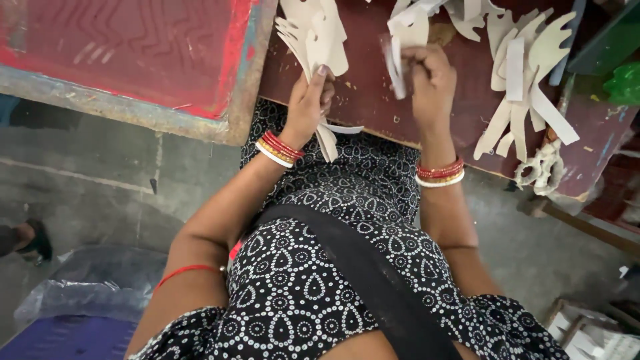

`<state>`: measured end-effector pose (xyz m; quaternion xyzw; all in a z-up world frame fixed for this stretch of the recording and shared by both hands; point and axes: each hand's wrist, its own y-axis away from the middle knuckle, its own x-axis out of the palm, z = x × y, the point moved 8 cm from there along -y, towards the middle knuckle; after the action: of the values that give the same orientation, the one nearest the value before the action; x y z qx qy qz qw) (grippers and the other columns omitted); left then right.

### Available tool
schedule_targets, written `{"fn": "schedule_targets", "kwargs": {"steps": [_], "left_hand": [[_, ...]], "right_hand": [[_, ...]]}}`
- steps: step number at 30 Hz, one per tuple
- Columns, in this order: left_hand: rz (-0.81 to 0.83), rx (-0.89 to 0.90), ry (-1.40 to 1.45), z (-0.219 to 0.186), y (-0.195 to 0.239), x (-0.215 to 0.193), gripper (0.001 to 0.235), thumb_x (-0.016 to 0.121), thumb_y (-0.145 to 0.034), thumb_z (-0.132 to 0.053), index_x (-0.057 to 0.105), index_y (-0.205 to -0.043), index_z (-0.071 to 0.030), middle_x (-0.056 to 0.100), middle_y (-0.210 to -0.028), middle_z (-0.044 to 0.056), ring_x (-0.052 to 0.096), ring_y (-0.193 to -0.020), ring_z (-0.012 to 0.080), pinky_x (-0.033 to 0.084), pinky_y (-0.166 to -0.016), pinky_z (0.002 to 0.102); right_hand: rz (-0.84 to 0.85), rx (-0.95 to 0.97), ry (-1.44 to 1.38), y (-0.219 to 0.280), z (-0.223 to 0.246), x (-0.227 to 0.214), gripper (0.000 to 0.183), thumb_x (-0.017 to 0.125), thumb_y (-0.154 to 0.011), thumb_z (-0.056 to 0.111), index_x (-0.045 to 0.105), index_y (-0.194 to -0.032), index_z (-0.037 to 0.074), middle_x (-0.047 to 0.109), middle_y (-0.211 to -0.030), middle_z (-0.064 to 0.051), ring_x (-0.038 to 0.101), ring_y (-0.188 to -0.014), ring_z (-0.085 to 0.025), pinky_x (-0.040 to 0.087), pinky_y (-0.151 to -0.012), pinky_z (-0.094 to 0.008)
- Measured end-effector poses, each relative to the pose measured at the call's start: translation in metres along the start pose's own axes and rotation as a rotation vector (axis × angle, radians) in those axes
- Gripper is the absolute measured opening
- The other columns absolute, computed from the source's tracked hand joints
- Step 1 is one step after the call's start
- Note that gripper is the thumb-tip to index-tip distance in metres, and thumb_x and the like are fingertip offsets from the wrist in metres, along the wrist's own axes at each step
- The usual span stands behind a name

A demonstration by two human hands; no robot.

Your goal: Sorting and organizing white paper cutouts at a workbench in a print shop.

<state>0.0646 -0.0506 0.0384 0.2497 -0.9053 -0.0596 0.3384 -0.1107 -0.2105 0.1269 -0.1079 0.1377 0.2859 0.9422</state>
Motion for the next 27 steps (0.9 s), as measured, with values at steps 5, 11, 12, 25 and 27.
{"fn": "schedule_targets", "kwargs": {"steps": [5, 11, 12, 25, 27], "left_hand": [[0.055, -0.013, -0.046, 0.011, 0.001, 0.015, 0.031, 0.047, -0.112, -0.036, 0.058, -0.108, -0.007, 0.044, -0.070, -0.006, 0.038, -0.052, 0.0039, 0.030, -0.044, 0.021], [0.184, 0.466, -0.418, -0.023, 0.020, 0.051, 0.045, 0.047, -0.114, -0.033, 0.047, -0.142, 0.003, 0.059, -0.132, 0.013, 0.056, -0.123, 0.0209, 0.044, -0.107, 0.034], [0.264, 0.272, -0.291, -0.006, 0.018, 0.053, 0.050, 0.049, -0.113, -0.034, 0.043, -0.149, 0.001, 0.061, -0.139, 0.009, 0.056, -0.128, 0.0165, 0.046, -0.113, 0.032], [-0.013, 0.186, -0.193, -0.012, 0.000, 0.022, 0.042, 0.053, -0.110, -0.035, 0.063, -0.129, 0.002, 0.072, -0.110, 0.004, 0.068, -0.095, 0.0089, 0.058, -0.083, 0.026], [-0.041, 0.175, -0.100, -0.016, 0.001, 0.019, 0.038, 0.053, -0.113, -0.033, 0.064, -0.119, 0.003, 0.068, -0.093, 0.003, 0.062, -0.077, 0.0086, 0.051, -0.065, 0.025]], "right_hand": [[0.006, -0.103, 0.097, 0.014, 0.064, 0.021, 0.019, 0.078, -0.094, -0.002, 0.072, -0.111, 0.001, 0.064, -0.113, -0.006, 0.064, -0.102, -0.015, 0.053, -0.092, -0.028], [0.129, -0.117, -0.012, 0.022, 0.095, 0.052, 0.046, 0.079, -0.091, -0.003, 0.066, -0.135, 0.004, 0.063, -0.125, -0.009, 0.063, -0.117, -0.018, 0.051, -0.104, -0.030], [0.129, -0.089, -0.022, 0.023, 0.093, 0.054, 0.051, 0.077, -0.091, -0.003, 0.065, -0.140, 0.005, 0.063, -0.125, -0.009, 0.063, -0.117, -0.018, 0.052, -0.104, -0.030], [0.206, 0.175, -0.142, 0.047, 0.071, 0.069, 0.071, 0.071, -0.097, 0.000, 0.031, -0.155, 0.005, 0.060, -0.125, -0.012, 0.068, -0.099, -0.014, 0.058, -0.081, -0.029], [0.299, 0.039, -0.044, 0.055, 0.069, 0.079, 0.069, 0.077, -0.099, 0.000, 0.032, -0.152, 0.005, 0.073, -0.110, -0.008, 0.072, -0.103, -0.015, 0.056, -0.092, -0.028]]}}
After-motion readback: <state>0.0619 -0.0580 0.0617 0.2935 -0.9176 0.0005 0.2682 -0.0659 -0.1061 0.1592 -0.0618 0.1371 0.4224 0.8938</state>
